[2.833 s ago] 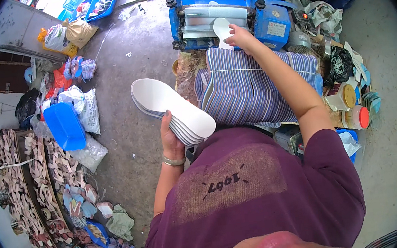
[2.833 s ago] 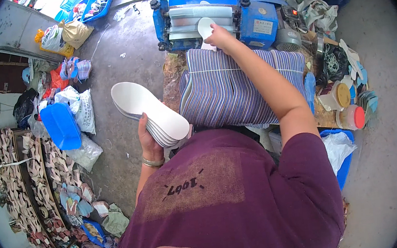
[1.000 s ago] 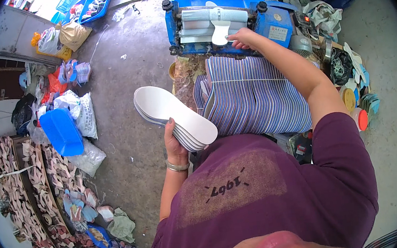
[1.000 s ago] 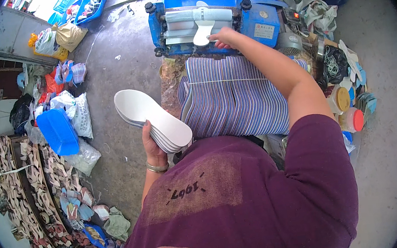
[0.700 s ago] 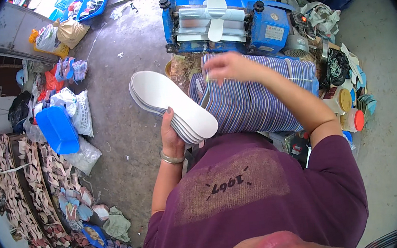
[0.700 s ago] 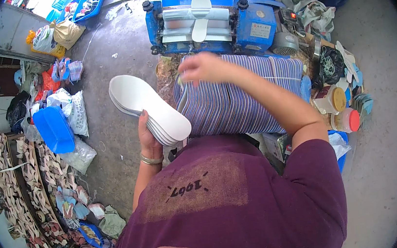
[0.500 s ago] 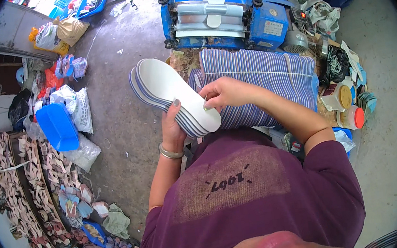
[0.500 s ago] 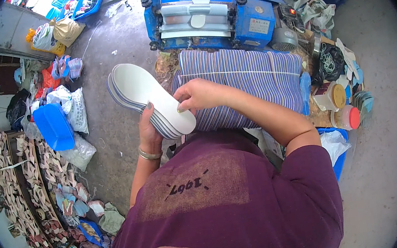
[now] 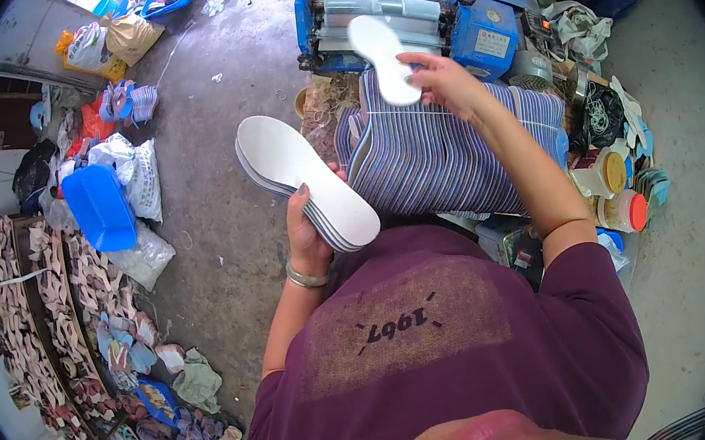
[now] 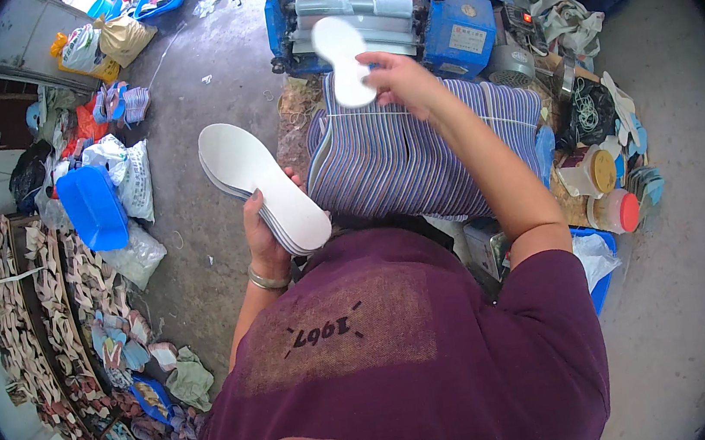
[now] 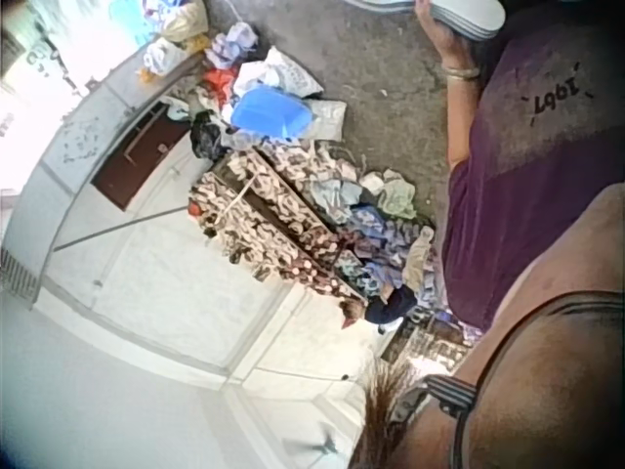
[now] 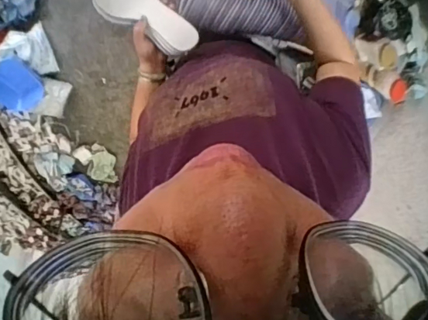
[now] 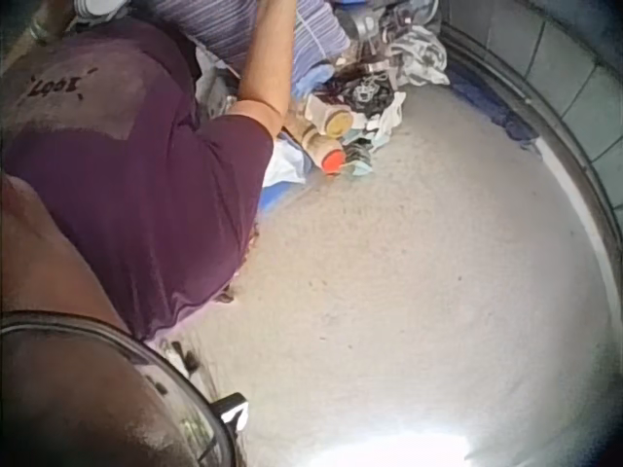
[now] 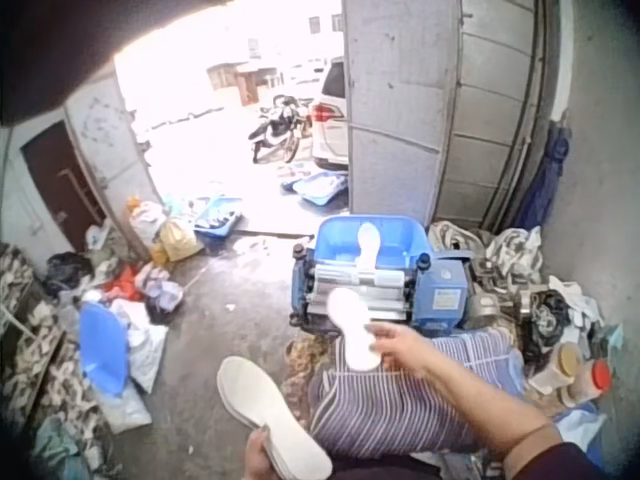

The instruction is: The person repeatedly feeds white shoe insoles into a blue machine to process their edges. They handle the insoles one at a time, moving them between the machine and a stack of striped insoles on the table. The person also stacks the processed insoles and occasionally adjusts the pile of striped insoles.

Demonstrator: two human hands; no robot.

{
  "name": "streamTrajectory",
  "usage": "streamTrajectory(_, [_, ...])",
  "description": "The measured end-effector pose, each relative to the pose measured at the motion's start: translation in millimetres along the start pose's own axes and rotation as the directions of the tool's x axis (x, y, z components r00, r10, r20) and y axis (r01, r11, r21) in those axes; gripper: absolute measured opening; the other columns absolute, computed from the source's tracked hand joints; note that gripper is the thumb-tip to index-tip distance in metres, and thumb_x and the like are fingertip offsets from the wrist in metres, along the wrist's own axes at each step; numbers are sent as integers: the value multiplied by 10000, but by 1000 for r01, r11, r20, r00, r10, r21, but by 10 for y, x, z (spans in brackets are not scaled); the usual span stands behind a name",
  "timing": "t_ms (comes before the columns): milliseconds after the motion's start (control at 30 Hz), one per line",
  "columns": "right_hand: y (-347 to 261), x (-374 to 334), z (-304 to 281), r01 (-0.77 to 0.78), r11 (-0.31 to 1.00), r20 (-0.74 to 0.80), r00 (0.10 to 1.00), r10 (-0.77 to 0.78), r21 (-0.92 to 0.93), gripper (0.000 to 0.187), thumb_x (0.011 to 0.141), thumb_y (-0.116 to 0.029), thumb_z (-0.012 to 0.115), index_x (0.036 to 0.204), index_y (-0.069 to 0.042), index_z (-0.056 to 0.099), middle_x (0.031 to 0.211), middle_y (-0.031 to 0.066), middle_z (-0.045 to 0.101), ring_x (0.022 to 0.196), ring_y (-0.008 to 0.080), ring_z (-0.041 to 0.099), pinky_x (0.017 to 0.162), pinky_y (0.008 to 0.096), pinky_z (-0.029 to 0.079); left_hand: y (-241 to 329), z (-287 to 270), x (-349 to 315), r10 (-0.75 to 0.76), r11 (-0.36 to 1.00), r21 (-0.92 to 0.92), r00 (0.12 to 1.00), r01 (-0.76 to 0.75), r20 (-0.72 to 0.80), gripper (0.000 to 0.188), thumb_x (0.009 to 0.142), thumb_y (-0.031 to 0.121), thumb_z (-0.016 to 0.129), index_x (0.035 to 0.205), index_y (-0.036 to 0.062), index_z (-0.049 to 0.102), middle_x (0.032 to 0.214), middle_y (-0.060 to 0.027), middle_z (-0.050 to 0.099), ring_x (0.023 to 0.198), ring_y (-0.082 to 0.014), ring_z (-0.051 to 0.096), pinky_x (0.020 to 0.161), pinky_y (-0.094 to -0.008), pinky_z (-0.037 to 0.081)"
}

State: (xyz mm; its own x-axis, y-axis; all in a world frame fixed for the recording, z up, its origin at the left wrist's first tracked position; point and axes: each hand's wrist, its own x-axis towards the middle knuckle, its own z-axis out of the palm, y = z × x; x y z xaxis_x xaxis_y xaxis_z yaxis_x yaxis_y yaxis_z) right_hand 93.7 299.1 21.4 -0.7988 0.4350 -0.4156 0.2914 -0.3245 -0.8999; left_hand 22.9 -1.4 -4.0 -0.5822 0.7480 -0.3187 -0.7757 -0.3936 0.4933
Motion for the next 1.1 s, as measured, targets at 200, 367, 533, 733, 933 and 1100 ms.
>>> streamTrajectory(200, [-4,360,-447,-64,990,-7,998,65,122,417,855,-42,501,1263,42,510,883,57,626,656,85,566,535,191,453,-138,12,-127,-136,991,21,991,136,19,569,856,271,563,1281,-80,425,1170,-211,574,1115,-278,575,962,-392,483])
streamTrajectory(367, [36,618,-567,-111,990,-31,993,115,89,388,858,-41,482,1235,40,525,878,69,616,636,97,569,522,202,467,-163,95,-175,-167,985,44,986,167,-4,587,868,255,559,1320,-77,386,1252,-212,526,1201,-277,520,1001,-407,457])
streamTrajectory(533, [32,667,-533,-113,993,-49,992,115,43,380,853,-23,486,1229,11,531,879,73,608,633,106,576,521,207,476,-173,92,-159,-171,983,65,985,170,17,603,880,266,561,1337,-74,362,1277,-214,511,1219,-284,507,1012,-413,448])
streamTrajectory(733, [-16,788,-525,-160,987,-100,982,158,-17,359,846,5,486,1203,-11,521,887,71,600,631,111,582,523,215,478,-143,94,-122,-157,985,73,987,154,39,618,894,268,557,1365,-50,315,1305,-214,476,1235,-289,492,1020,-420,450])
streamTrajectory(933, [130,1110,-659,-222,974,-105,971,216,-54,379,844,5,497,1218,-56,519,894,76,602,646,132,604,523,219,468,-139,112,-115,-146,983,117,988,140,46,625,905,279,547,1377,-45,295,1332,-212,454,1252,-296,472,1023,-428,447])
streamTrajectory(1100, [265,1336,-704,-226,934,-197,965,174,-278,424,838,-38,551,1257,-83,503,950,65,620,742,159,635,586,269,480,-114,115,-88,-154,981,127,986,145,65,638,909,287,543,1390,-36,276,1340,-215,448,1254,-298,470,1023,-432,446])
